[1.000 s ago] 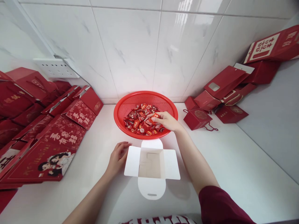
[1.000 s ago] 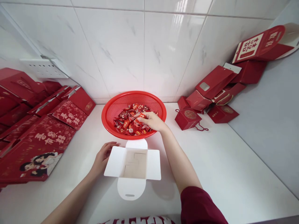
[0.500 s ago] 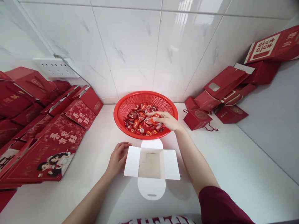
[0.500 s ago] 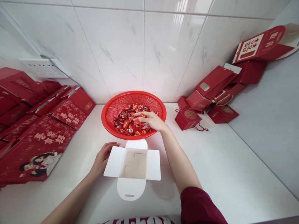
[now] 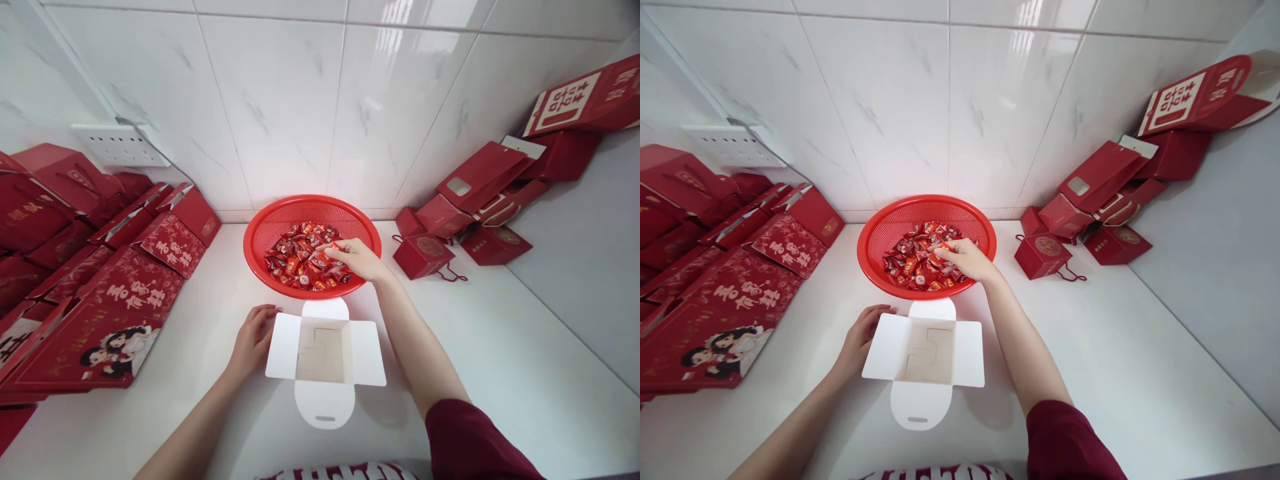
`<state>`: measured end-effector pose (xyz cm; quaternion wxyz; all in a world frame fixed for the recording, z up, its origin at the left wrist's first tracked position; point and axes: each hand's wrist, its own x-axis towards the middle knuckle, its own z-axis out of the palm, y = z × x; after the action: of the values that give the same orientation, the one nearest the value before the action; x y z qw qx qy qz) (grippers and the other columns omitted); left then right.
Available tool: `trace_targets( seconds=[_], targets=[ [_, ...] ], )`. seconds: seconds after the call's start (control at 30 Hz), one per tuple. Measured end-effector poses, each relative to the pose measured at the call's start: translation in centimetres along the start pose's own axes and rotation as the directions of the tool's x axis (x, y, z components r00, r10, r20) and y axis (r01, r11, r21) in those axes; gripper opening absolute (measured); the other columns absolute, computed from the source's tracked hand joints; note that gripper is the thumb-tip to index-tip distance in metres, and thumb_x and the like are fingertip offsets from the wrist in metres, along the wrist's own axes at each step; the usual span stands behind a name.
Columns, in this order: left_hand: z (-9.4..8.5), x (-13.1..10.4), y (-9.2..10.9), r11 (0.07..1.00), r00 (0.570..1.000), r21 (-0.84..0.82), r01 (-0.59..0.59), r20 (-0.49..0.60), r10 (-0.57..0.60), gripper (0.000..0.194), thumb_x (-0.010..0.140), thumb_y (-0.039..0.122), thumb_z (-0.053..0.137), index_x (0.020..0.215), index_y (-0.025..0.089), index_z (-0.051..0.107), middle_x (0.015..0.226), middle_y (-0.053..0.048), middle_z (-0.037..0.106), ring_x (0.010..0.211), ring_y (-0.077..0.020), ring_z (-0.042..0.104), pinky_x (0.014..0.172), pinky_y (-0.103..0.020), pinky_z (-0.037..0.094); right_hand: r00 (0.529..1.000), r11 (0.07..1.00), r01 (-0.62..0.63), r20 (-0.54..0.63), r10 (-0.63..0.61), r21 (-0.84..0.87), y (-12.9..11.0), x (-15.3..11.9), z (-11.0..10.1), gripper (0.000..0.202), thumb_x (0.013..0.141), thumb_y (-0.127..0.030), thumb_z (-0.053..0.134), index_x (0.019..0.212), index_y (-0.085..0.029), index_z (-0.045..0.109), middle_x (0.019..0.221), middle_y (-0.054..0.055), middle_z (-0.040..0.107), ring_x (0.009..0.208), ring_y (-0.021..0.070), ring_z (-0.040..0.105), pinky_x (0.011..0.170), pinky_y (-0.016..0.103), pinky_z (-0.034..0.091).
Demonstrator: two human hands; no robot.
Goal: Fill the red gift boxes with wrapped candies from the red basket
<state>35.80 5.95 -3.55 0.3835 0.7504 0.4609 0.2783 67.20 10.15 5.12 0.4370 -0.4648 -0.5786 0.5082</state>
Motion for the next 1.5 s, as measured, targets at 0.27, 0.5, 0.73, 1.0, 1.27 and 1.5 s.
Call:
trace_targets(
  seconds=[0.27,0.5,0.73,1.0,1.27,1.5],
  targets=[
    [0.0,0.0,0.3,1.000,1.000,0.007,0.004,0.003,-0.004,0.029,0.088,0.031,0.054,0.113,0.023,0.065,0.129,-0.009,0.054,0.118,-0.0268,0.057,0.086,-0.033,0.053,0.996,0.978,0.032,-0.076,-0.049,-0.204,-0.3,-0.3,-0.3,0.044,0.092,-0.055,0.054,0.112,-0.023,0.076,0.090,0.001,0.075,0.087,0.0219,0.069,0.079,0.036,0.058],
    [-0.1,0.2,0.4,1.000,1.000,0.019,-0.017,-0.006,0.017,0.029,0.087,0.030,0.054,0.113,0.022,0.065,0.127,-0.009,0.056,0.114,-0.0258,0.058,0.090,-0.035,0.051,0.983,0.980,0.066,-0.157,-0.096,-0.188,-0.4,-0.2,-0.1,0.043,0.090,-0.052,0.060,0.116,-0.021,0.073,0.085,0.001,0.073,0.086,0.0222,0.069,0.079,0.034,0.056],
    [-0.1,0.3,0.9,0.999,1.000,0.028,-0.020,-0.011,0.021,0.028,0.084,0.031,0.055,0.108,0.021,0.066,0.123,-0.010,0.059,0.110,-0.0259,0.060,0.086,-0.034,0.052,0.991,0.994,0.058,0.127,-0.046,-0.094,-4.0,-3.1,0.8,0.043,0.089,-0.043,0.065,0.128,-0.024,0.063,0.082,0.001,0.071,0.064,0.0157,0.068,0.054,0.025,0.054],
    [0.1,0.3,0.4,0.999,0.999,0.041,-0.036,0.010,0.035,0.031,0.084,0.030,0.055,0.112,0.022,0.065,0.124,-0.010,0.058,0.112,-0.0274,0.059,0.089,-0.037,0.052,0.908,0.974,0.127,0.417,-0.038,-0.189,-7.3,-6.5,0.5,0.037,0.100,-0.044,0.047,0.121,-0.021,0.068,0.103,0.005,0.074,0.092,0.0171,0.071,0.088,0.032,0.057],
    [-0.1,0.0,0.4,0.998,0.999,0.043,-0.040,0.012,0.040,0.032,0.085,0.028,0.055,0.114,0.022,0.066,0.125,-0.009,0.058,0.110,-0.0263,0.060,0.085,-0.034,0.053,0.965,0.975,0.115,0.252,-0.065,-0.188,-5.9,-4.6,-2.0,0.034,0.098,-0.041,0.050,0.117,-0.019,0.068,0.103,0.007,0.075,0.094,0.0180,0.071,0.084,0.031,0.057],
    [-0.1,-0.1,0.6,0.997,0.998,0.044,-0.058,0.016,0.058,0.031,0.085,0.027,0.054,0.113,0.022,0.066,0.122,-0.010,0.059,0.113,-0.0277,0.060,0.091,-0.038,0.053,0.983,0.721,-0.160,-0.041,0.179,-0.675,-4.6,4.6,-4.1,0.026,0.101,-0.024,0.047,0.115,-0.017,0.068,0.119,0.008,0.069,0.104,0.0188,0.066,0.088,0.029,0.054]
  ],
)
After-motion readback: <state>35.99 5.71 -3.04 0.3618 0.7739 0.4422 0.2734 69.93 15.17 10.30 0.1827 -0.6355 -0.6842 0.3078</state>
